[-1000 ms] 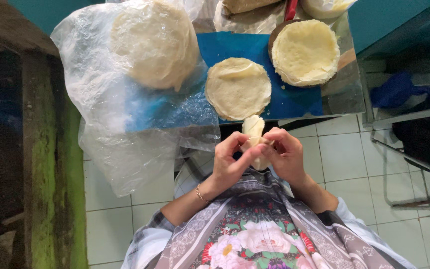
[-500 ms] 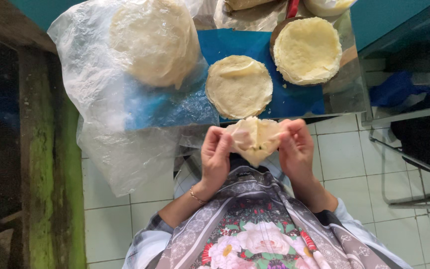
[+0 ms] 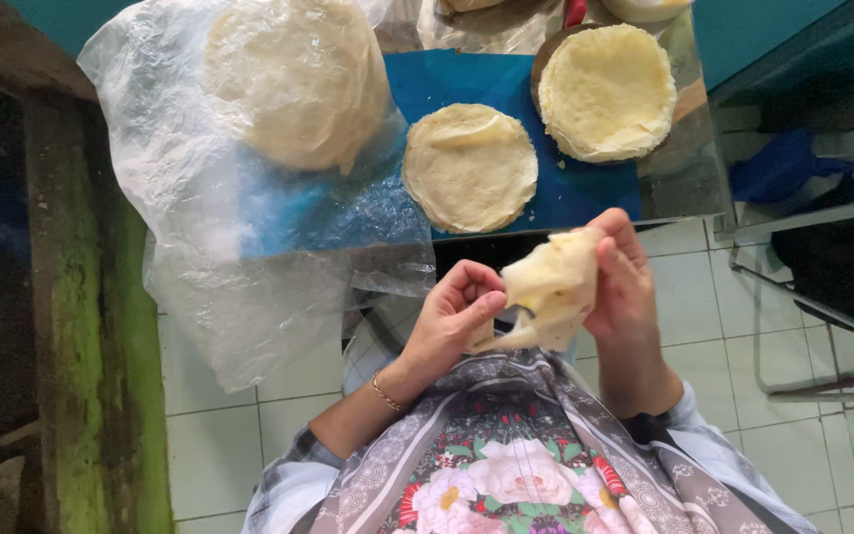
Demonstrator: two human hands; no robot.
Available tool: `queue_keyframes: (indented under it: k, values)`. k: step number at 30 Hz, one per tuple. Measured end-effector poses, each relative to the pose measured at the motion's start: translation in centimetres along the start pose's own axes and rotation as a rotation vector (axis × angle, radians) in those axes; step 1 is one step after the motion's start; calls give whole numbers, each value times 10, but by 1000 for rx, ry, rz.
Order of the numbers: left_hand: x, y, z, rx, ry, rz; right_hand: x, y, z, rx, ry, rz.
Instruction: The person tears pieces from a stack of thin dough sheets and presses them into a round pan, building up a dough lining. They then hold the pan and use a knife to trim the excess dough from its edge.
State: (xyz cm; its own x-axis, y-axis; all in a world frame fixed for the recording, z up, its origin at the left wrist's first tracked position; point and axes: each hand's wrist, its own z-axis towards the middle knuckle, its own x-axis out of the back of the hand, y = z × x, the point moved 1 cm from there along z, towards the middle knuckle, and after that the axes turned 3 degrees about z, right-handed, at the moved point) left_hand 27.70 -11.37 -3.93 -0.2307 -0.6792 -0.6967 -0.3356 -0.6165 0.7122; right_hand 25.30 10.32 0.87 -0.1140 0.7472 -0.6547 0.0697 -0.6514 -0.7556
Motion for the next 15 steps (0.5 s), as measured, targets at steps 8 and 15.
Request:
queue_keyframes:
  k: [8,15]
  values:
    - [11,1,-6,-28,-40,600,-2,-43,32,138,122,-256]
    - [3,0,-4,-25,-67,638,-8,-91,107,521,33,-1074]
